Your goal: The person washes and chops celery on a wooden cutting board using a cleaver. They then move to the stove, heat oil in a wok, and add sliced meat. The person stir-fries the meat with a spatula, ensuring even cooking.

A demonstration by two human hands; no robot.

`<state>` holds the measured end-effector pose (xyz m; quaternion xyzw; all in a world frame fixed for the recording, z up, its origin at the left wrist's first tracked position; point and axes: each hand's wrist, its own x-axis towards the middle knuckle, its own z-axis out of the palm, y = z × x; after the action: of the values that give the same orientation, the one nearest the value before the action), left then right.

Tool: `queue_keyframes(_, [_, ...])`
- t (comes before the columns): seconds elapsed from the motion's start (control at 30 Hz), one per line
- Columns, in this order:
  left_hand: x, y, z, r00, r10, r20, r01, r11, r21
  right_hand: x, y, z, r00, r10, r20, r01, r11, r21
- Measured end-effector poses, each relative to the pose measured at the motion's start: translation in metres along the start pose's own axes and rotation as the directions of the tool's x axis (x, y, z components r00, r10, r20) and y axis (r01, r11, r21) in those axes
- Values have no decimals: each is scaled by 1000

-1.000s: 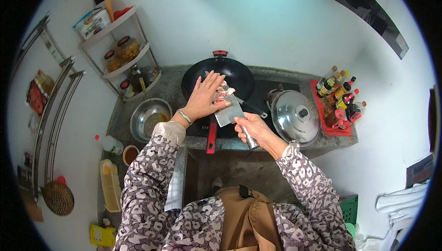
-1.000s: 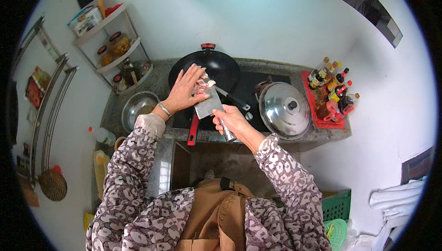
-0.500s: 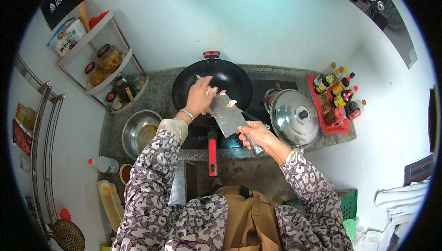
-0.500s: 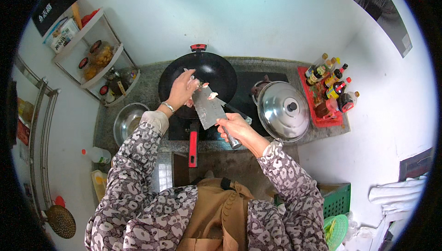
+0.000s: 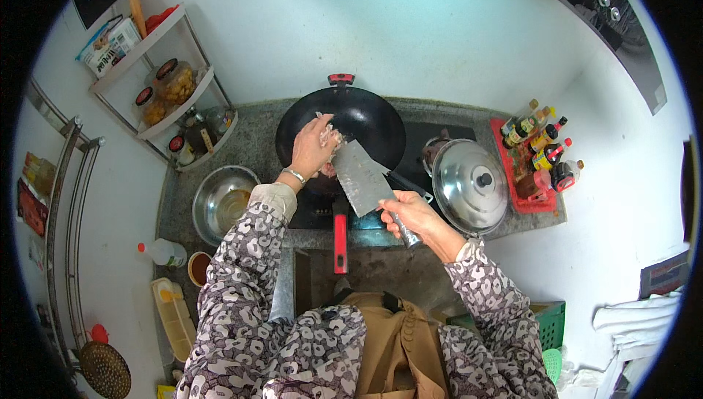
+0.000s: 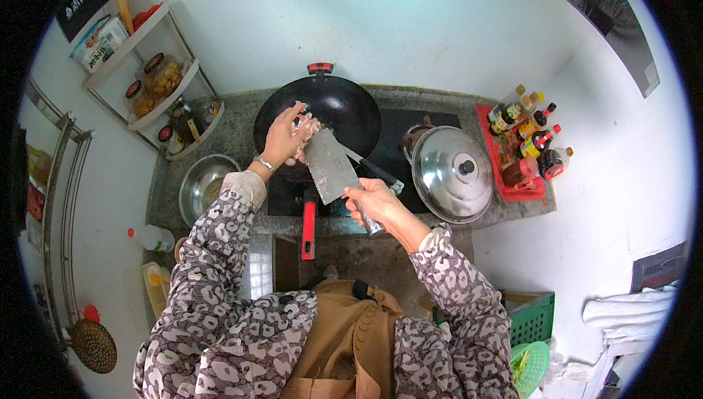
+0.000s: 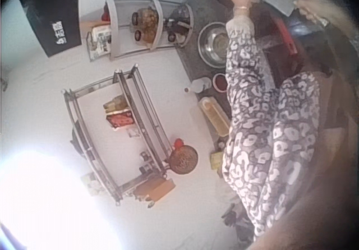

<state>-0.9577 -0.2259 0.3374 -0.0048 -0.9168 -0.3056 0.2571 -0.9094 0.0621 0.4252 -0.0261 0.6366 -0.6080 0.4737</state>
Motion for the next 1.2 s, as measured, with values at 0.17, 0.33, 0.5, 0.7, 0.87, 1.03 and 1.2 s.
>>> queue_keyframes(0.17, [-21,21,-8,998,27,65,-39,981,192,-6,7,-5,1000,-9,-22,10,999,47])
queue_keyframes(0.33, [-30,13,-11,972,-13,-234,75,963,259,-13,8,-8,999,-40,-21,41,998,46])
queue_keyframes(0.5, [-39,54,-35,938,-166,-305,210,971,117,-16,8,-5,992,-118,-43,119,993,26])
queue_keyframes(0.7, [-149,199,-81,835,-515,-194,327,749,-576,-36,26,18,910,-397,-122,409,907,102])
queue_keyframes(0.87, [-279,237,-62,883,-467,34,323,554,-767,-60,75,90,807,-574,142,565,819,100])
queue_keyframes(1.03, [-380,299,-80,737,-658,-156,311,534,-786,-112,144,165,742,-362,564,347,928,140])
queue_keyframes(1.2, [-478,338,-107,524,-773,-359,450,608,-654,-161,197,233,604,-28,796,177,979,-99])
